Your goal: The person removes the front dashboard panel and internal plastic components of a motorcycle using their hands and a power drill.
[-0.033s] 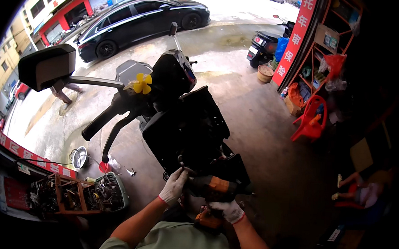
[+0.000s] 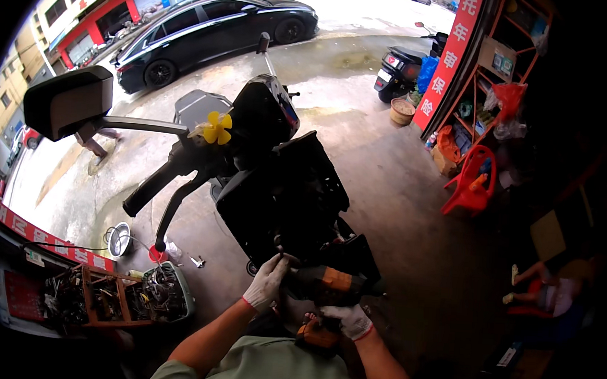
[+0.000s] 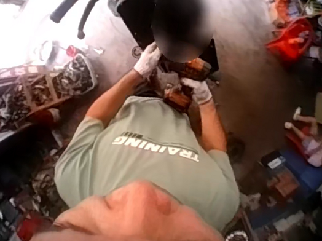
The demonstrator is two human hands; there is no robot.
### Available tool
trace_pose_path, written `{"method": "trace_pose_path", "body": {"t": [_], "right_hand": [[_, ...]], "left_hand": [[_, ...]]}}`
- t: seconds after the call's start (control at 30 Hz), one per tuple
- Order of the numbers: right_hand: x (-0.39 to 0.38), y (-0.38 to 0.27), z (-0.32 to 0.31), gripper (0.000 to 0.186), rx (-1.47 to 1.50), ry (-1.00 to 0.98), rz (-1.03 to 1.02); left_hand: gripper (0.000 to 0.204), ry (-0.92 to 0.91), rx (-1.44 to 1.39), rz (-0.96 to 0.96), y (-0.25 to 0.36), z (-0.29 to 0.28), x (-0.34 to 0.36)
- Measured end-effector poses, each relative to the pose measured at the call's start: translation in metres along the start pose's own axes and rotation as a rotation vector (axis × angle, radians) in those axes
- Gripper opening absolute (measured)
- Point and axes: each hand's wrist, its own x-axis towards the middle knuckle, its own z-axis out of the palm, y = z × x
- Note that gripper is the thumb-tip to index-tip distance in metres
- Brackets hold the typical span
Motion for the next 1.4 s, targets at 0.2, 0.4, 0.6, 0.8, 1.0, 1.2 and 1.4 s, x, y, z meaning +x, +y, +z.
{"method": "trace_pose_path", "body": {"t": [0.2,0.4,0.6,0.8,1.0,1.2,1.4], "right_hand": [[0.039,-0.008,0.017,0.046,0.041,0.254,0.048],[0.079,-0.019,0.038,0.044,0.017,0.3,0.018],[0.092,-0.028,0.043,0.041,-0.058,0.333,-0.004],[0.097,-0.035,0.036,0.043,-0.068,0.292,0.012],[0.095,-0.041,0.031,0.034,-0.102,0.328,0.019],[0.1,-0.044,0.027,0.032,-0.183,0.296,-0.016],[0.102,-0.036,0.018,0.034,-0.242,0.262,0.006]], "left_hand": [[0.036,-0.073,-0.148,0.001,0.01,-0.022,0.043],[0.033,-0.115,-0.291,-0.073,0.031,-0.043,0.076],[0.031,-0.062,-0.27,-0.045,0.034,-0.048,0.093],[0.031,0.014,-0.327,0.008,0.03,-0.035,0.092],[0.028,0.066,-0.242,-0.113,0.042,-0.037,0.078],[0.037,0.149,-0.517,-0.177,0.041,-0.068,0.072],[0.034,0.175,-0.459,-0.24,0.045,-0.072,0.077]]}}
